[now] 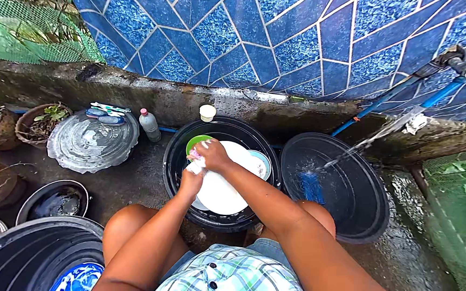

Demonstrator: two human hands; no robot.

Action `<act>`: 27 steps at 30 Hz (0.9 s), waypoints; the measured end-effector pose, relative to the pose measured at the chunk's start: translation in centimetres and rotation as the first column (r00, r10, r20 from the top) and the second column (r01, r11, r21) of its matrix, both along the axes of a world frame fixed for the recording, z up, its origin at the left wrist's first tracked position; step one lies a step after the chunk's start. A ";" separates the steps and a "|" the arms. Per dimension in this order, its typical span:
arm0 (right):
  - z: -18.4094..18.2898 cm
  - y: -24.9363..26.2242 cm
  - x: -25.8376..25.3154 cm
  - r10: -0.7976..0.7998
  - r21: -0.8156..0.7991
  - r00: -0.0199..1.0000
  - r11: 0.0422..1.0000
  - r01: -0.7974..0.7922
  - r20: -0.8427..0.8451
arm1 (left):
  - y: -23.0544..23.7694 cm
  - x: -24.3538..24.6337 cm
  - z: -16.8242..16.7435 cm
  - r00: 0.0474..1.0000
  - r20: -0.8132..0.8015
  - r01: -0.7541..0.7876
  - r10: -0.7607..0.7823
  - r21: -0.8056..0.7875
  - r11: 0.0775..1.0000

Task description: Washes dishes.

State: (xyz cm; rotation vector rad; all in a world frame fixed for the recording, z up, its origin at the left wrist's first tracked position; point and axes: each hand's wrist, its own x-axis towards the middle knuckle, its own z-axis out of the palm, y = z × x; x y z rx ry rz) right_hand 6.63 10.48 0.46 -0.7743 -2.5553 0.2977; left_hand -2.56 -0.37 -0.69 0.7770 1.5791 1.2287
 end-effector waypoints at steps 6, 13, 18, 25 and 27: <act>-0.6 2.7 1.8 -0.680 -0.336 0.726 0.663 0.669 0.104 | -0.3 1.0 -0.4 0.986 0.027 -0.160 0.162 -0.049 0.986; -0.9 -0.6 1.2 -0.016 -0.102 0.998 0.995 0.023 0.069 | 0.1 1.0 -0.4 0.995 0.071 0.077 -0.071 -0.081 0.994; -3.2 2.9 5.0 -0.543 -0.274 0.840 0.807 0.522 0.000 | 0.7 -0.2 -0.3 0.984 0.047 -0.169 0.173 -0.088 0.982; -6.5 -6.8 1.4 -0.214 -0.293 0.968 0.941 0.168 -0.134 | 1.6 -1.0 -0.3 0.942 -0.002 -0.337 0.337 0.035 0.941; -6.7 -8.3 2.1 -0.048 -0.193 0.966 0.981 -0.002 -0.254 | 1.5 -1.4 -0.1 0.932 0.019 -0.362 0.362 0.061 0.930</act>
